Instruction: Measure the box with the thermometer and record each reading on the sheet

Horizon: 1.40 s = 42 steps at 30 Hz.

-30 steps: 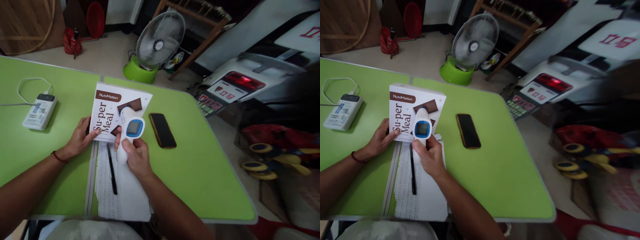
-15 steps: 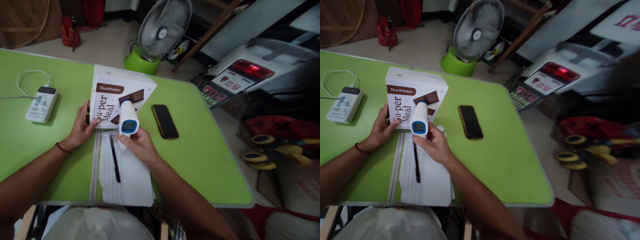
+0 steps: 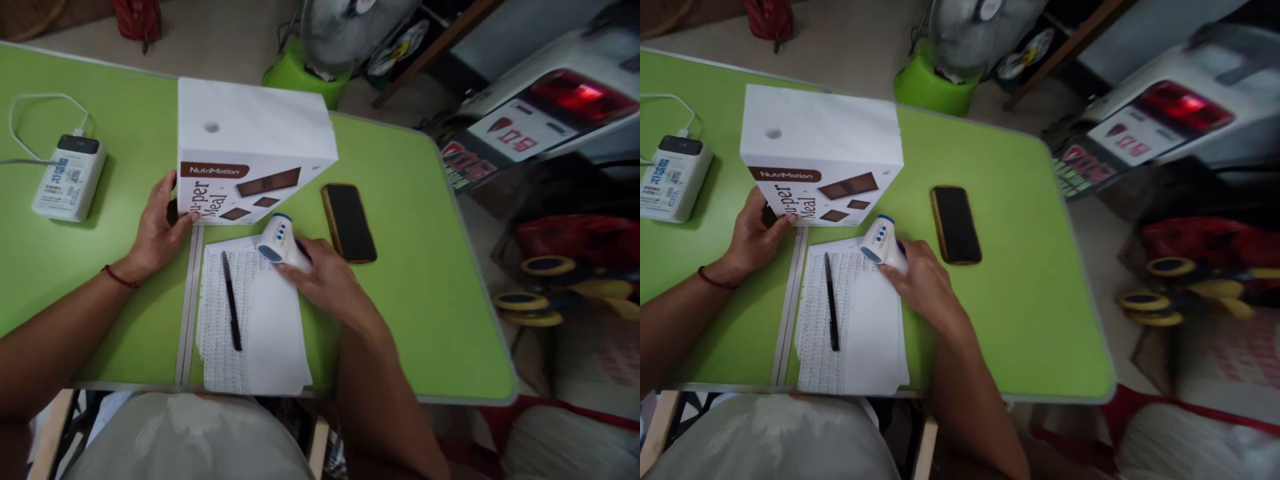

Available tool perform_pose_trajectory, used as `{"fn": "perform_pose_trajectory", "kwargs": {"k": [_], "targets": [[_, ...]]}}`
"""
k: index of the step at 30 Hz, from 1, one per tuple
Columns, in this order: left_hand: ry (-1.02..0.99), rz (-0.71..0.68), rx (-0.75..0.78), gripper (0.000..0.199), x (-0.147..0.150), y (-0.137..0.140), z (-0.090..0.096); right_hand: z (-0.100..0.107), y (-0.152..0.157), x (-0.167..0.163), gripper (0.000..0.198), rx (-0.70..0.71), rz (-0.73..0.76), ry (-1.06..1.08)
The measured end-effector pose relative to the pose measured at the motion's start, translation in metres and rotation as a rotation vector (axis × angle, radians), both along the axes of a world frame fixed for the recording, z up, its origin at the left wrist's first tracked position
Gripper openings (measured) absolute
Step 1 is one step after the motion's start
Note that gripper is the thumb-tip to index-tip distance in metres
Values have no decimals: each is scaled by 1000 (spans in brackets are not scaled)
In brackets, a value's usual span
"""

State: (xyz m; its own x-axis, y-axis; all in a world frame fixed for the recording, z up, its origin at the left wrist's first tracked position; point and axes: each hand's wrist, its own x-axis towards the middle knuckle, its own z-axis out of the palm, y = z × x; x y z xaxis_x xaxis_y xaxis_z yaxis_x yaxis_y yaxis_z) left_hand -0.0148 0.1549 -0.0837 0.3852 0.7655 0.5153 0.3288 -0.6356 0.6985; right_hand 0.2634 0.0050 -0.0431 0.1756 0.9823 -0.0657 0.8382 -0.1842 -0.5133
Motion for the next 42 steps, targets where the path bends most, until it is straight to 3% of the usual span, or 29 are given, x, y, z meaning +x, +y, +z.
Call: {"fn": "perform_pose_trajectory", "kwargs": {"k": [3,5,7,9,11,15,17,20,23,27,33,36,42], "targets": [[-115,104,-15,59,1,-5,5,-5,0,3,46,58,-16,-156],[-193,169,-3,50,2,-13,14,0,-2,-2,43,181,-11,-213],[-274,166,26,35,4,-24,25,10,-6,-18,38,363,-18,-223],[-250,78,41,26,4,-37,37,18,-9,-41,20,480,54,-121],[-145,-73,74,24,4,-48,44,20,-10,-66,7,442,201,5],[78,-233,115,6,3,-54,44,7,-10,-92,13,351,358,16],[150,-239,87,6,3,-52,40,3,-9,-89,21,358,325,103],[227,-304,78,14,2,-49,36,3,-8,-72,22,359,147,356],[340,-372,109,21,1,-49,36,3,-4,-60,29,278,-2,629],[486,-376,177,24,-1,-50,37,-5,0,-63,41,206,59,837],[641,-388,254,24,-1,-51,40,-13,-3,-74,23,379,-42,866],[675,-403,286,27,0,-51,41,-11,-2,-73,27,338,-100,815],[706,-423,340,39,-1,-51,40,-2,4,-76,6,275,-186,663]]}}
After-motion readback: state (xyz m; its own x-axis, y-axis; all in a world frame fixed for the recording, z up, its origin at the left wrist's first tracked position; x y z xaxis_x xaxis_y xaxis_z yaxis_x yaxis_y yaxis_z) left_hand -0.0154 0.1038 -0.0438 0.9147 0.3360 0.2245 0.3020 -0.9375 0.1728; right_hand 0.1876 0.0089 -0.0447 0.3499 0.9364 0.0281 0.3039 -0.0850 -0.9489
